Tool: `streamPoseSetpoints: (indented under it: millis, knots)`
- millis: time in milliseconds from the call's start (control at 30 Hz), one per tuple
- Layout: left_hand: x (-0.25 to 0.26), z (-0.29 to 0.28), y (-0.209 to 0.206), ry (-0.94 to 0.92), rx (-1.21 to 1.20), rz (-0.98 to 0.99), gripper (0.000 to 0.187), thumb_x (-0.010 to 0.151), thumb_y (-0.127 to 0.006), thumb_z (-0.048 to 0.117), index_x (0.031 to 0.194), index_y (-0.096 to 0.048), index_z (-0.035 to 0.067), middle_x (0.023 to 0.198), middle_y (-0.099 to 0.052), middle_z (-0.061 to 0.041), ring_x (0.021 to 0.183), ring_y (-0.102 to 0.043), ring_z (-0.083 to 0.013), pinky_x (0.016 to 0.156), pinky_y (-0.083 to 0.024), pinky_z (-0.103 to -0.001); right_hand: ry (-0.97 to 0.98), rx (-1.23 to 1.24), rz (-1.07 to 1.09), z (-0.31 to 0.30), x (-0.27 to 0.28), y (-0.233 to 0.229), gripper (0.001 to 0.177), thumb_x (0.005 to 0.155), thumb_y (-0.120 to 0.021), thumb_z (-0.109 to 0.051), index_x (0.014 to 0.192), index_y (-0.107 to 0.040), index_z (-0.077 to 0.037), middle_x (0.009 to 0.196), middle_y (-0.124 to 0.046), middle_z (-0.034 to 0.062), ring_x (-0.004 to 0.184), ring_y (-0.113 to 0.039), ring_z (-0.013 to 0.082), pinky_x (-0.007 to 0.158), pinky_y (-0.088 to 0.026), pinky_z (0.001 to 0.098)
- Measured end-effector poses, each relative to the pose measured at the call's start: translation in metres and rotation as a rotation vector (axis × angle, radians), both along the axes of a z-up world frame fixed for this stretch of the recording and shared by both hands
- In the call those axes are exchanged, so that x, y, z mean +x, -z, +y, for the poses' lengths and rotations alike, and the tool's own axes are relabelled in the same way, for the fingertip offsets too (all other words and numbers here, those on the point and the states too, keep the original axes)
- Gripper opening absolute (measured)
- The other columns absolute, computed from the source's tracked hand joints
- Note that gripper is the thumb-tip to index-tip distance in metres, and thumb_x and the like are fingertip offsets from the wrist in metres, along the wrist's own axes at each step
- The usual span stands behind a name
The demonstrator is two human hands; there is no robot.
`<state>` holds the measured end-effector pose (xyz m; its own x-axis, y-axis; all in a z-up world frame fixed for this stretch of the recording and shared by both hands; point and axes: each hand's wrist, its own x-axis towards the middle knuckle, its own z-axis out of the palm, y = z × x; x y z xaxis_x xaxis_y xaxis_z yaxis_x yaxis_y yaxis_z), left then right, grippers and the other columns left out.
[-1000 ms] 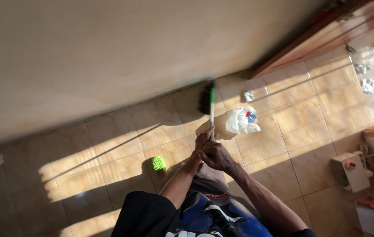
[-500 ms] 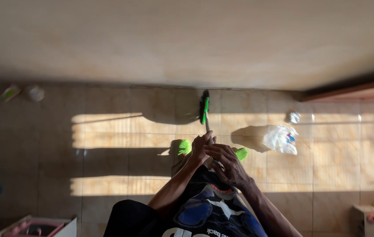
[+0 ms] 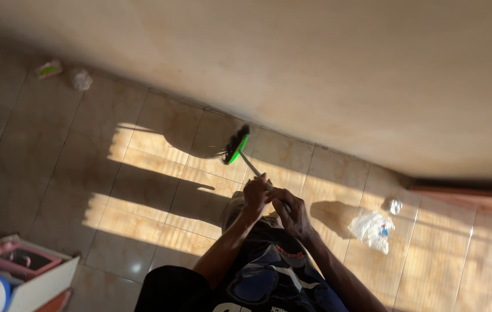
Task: The person sweeps the tiled floor using a broom, gathering debris from the corners and along the walls.
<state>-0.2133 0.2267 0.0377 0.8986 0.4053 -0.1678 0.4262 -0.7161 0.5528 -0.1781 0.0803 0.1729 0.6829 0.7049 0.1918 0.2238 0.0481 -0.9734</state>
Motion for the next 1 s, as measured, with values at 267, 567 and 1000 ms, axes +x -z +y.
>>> streamPoseSetpoints:
  millis: [267,567,1000]
  knots:
    - [-0.008,0.073,-0.02,-0.261,0.14,-0.137,0.013,0.094,-0.061,0.02,0.093,-0.063,0.007,0.072,-0.067,-0.014,0.07,-0.067,-0.0357,0.07,-0.052,-0.046,-0.287,0.171,0.163,0.094,0.022,0.024,0.033,0.103,-0.054,-0.009,0.074,-0.054,0.006,0.069,-0.05,0.0122,0.069,-0.045,0.0207,0.073,-0.044,0.0371]
    - [0.028,0.125,0.073,-0.215,0.102,-0.046,0.038,0.097,-0.06,0.036,0.109,-0.064,0.0,0.075,-0.069,-0.016,0.07,-0.069,-0.0336,0.062,-0.055,-0.044,-0.151,0.024,-0.108,0.153,0.043,0.057,0.036,0.098,-0.057,-0.001,0.064,-0.048,0.006,0.058,-0.05,0.0137,0.052,-0.045,0.021,0.052,-0.037,0.0356]
    - [0.013,0.11,0.056,-0.181,0.208,-0.439,0.038,0.09,-0.066,0.031,0.116,-0.071,0.003,0.078,-0.073,-0.012,0.07,-0.07,-0.0303,0.063,-0.053,-0.043,-0.156,-0.009,0.237,0.135,0.037,0.002,0.02,0.095,-0.055,-0.007,0.087,-0.069,0.005,0.063,-0.063,0.0058,0.053,-0.052,0.0093,0.047,-0.041,0.0283]
